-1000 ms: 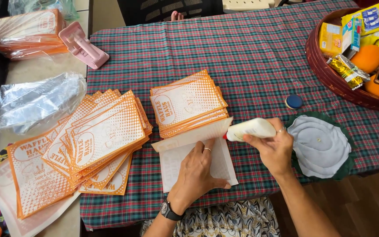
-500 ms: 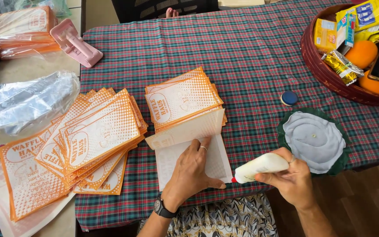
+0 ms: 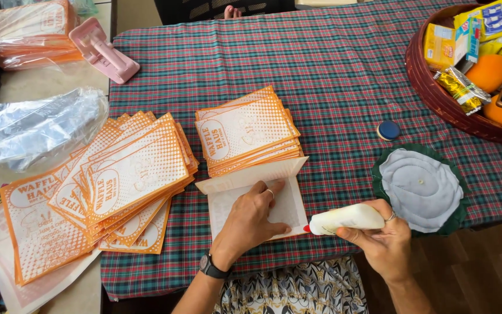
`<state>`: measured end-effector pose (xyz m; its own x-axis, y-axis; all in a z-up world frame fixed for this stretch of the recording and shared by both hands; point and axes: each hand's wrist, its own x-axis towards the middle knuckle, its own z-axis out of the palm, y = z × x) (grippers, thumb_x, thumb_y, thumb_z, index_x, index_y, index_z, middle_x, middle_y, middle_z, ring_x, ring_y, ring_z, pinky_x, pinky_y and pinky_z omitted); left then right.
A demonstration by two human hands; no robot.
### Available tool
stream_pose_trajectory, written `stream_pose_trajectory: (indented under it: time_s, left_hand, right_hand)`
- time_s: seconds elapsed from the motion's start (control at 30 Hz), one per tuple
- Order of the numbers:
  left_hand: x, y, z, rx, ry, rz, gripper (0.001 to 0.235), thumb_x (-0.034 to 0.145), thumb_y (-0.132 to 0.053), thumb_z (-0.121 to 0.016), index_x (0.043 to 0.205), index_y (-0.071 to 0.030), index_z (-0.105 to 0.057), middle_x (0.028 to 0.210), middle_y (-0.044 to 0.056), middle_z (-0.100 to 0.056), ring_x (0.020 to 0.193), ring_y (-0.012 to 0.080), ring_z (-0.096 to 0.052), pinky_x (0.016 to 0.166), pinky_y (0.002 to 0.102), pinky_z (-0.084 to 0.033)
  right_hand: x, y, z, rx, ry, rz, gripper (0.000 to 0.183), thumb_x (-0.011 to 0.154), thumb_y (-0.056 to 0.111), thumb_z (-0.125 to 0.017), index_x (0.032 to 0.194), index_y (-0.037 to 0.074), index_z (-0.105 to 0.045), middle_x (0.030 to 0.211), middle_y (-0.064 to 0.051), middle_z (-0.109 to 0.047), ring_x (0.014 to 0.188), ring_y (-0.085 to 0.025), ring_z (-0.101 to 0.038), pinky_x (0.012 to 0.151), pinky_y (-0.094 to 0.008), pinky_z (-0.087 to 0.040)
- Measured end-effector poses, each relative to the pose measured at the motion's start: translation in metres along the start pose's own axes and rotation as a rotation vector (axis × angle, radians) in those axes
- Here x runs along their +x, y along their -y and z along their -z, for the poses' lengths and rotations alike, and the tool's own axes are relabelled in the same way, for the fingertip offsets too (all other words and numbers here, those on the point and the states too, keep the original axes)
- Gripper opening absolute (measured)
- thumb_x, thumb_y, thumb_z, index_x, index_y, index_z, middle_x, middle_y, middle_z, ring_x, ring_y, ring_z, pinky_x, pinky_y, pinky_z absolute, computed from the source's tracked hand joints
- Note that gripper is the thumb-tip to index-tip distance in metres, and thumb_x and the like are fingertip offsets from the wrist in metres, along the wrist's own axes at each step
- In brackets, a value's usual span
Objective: Applying glue to the edges of paper bags and folding them to complete the assembly.
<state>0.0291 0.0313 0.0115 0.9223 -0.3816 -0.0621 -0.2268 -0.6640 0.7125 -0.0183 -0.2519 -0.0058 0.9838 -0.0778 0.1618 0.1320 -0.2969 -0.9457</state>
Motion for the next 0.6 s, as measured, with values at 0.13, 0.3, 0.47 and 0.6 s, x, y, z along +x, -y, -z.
stream_pose_trajectory:
  time_s: [0.13,0.3,0.47,0.6]
  left_hand:
    - [0.005,0.014,0.009,-0.105,0.045,-0.093,0.024,0.077,-0.011,-0.081,0.091,-0.005,-0.062,0.086,0.008,-0.054,0.065,0.0255,-0.053,0.061,0.037,-0.044]
    - [0.014,0.020,0.026,-0.321,0.151,-0.116,0.049,0.104,-0.029,-0.052,0.060,-0.006,-0.045,0.118,0.022,-0.076,0.085,0.0265,-0.075,0.072,0.041,-0.044]
    - [0.013,0.016,0.043,-0.500,0.239,0.058,0.053,0.106,-0.042,-0.044,0.081,-0.002,-0.066,0.077,0.009,-0.072,0.072,0.0190,-0.068,0.072,0.031,-0.055]
    - [0.008,0.010,0.054,-0.590,0.274,0.105,0.060,0.102,-0.052,-0.042,0.087,-0.001,-0.070,0.080,0.009,-0.072,0.076,0.0181,-0.068,0.076,0.029,-0.056]
  right_hand:
    - [-0.006,0.028,-0.037,0.196,0.109,-0.013,0.035,0.070,0.008,-0.087,0.093,-0.002,-0.062,0.098,-0.024,-0.082,0.094,-0.029,-0.080,0.076,-0.030,-0.069]
    - [-0.014,0.039,-0.085,0.246,0.244,0.120,0.036,0.076,0.014,-0.086,0.102,0.002,-0.066,0.102,-0.021,-0.083,0.094,-0.026,-0.083,0.074,-0.027,-0.071]
    - [-0.020,0.047,-0.129,0.371,0.384,0.145,0.039,0.079,0.012,-0.086,0.111,0.001,-0.066,0.109,-0.022,-0.080,0.104,-0.033,-0.081,0.088,-0.038,-0.071]
    - [-0.018,0.065,-0.144,0.421,0.427,0.192,0.037,0.084,0.016,-0.083,0.110,0.002,-0.060,0.108,-0.026,-0.079,0.104,-0.034,-0.081,0.084,-0.037,-0.072]
